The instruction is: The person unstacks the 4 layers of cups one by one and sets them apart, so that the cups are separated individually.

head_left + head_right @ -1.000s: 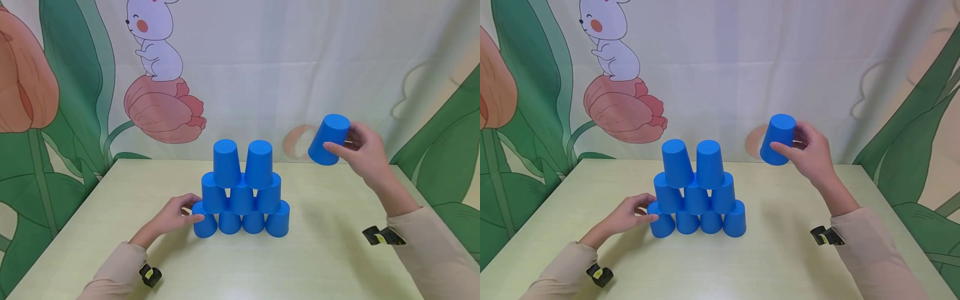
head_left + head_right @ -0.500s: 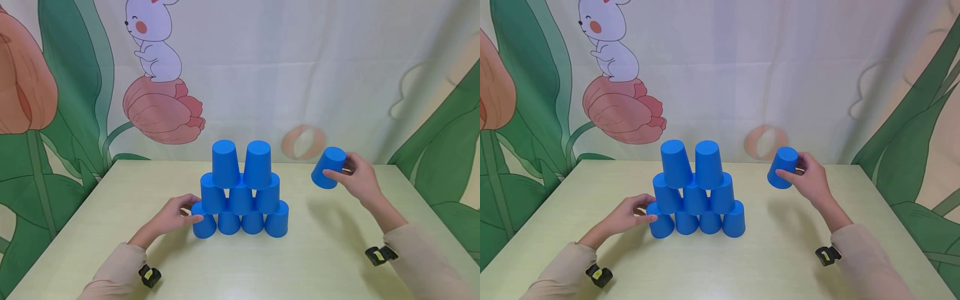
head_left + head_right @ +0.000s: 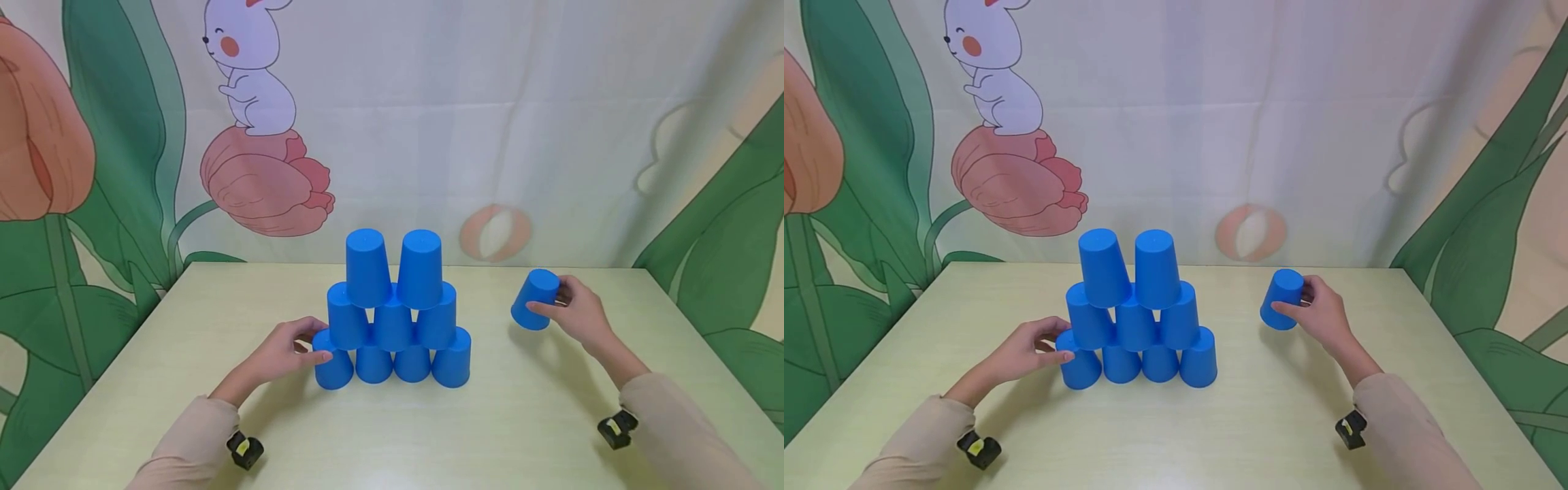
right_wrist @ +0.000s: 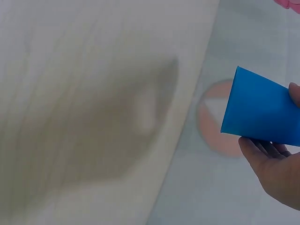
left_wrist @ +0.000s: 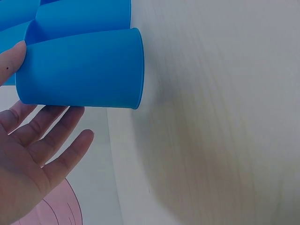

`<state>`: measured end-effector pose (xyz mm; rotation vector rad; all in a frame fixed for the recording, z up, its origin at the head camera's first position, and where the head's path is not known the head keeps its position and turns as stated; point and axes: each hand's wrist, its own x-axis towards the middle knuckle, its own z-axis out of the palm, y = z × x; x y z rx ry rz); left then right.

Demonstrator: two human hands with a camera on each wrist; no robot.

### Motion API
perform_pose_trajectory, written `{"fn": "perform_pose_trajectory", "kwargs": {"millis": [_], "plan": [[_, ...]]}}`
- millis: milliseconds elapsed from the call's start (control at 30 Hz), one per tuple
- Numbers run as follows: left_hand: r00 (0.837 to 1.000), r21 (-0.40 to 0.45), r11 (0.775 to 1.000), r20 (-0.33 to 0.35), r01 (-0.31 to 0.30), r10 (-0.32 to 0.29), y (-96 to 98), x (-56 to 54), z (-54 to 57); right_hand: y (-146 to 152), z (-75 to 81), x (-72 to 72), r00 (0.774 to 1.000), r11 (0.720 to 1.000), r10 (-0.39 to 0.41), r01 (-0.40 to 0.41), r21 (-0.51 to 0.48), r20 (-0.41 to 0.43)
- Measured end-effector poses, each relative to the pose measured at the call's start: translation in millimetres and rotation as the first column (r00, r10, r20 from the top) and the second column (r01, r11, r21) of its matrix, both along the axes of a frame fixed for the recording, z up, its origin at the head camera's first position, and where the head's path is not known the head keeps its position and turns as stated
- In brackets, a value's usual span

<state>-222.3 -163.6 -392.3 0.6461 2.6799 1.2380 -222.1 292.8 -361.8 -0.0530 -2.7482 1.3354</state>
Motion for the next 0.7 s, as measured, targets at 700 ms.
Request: {"fn": "perform_pose_trajectory", "kwargs": {"millis": [700], "plan": [[1.0, -0.006, 1.0, 0.013, -0.013, 0.013, 0.6, -0.3, -0.5, 15.2, -35.6, -15.7, 0.991, 0.999, 0.031, -0.035, 0.036, 0.126]]}}
